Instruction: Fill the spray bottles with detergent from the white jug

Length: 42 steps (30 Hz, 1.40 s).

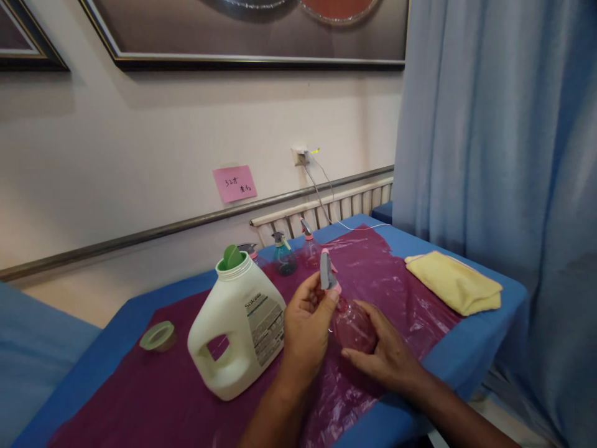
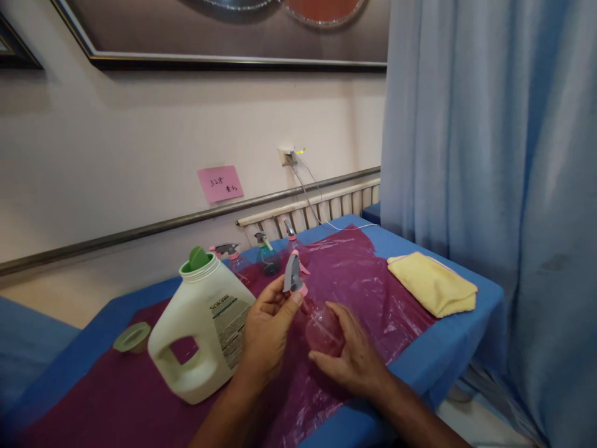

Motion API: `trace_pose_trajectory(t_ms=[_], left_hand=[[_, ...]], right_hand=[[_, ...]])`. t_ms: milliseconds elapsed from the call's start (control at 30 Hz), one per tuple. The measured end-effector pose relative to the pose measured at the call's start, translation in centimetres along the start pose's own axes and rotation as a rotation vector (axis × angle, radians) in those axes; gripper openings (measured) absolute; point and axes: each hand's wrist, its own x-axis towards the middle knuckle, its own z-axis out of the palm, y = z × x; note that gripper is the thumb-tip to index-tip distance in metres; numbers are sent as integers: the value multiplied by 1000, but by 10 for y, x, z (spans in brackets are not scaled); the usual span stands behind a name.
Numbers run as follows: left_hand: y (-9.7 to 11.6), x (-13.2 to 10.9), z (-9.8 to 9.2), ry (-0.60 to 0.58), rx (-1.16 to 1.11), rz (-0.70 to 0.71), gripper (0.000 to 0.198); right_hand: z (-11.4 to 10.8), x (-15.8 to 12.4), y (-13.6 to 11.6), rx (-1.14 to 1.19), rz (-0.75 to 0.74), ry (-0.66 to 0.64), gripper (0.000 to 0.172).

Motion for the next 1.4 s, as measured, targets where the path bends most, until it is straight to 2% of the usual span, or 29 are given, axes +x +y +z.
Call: trace_pose_trajectory(t_ms=[200,367,600,733,933,1000,1200,1400], left_hand=[[16,4,-2,98,-119,59,51],[40,1,1,136,-25,199,50],[58,1,-1,-41,185,357,42],[63,1,-2,-180,342,394,42],[61,2,1,-178,269,308,41],[60,2,1,-148,255,291,39],[61,1,0,85,88,281,37],[57,-9,-13,204,1,338,40]], right_hand=[[-3,1,-5,-30,28,-5,87],[-5,1,-6,-48,26,-9,89],[-6,1,-9,-64,3,-17,87],[-5,0,-9,-65,-5,-3,89],[-4,0,-8,-71,-16,4,88],[-5,0,-9,-70,-12,4,87],[-7,0,-12,-44,-1,11,87],[-8,-2,-12,-55,45,-3,85]])
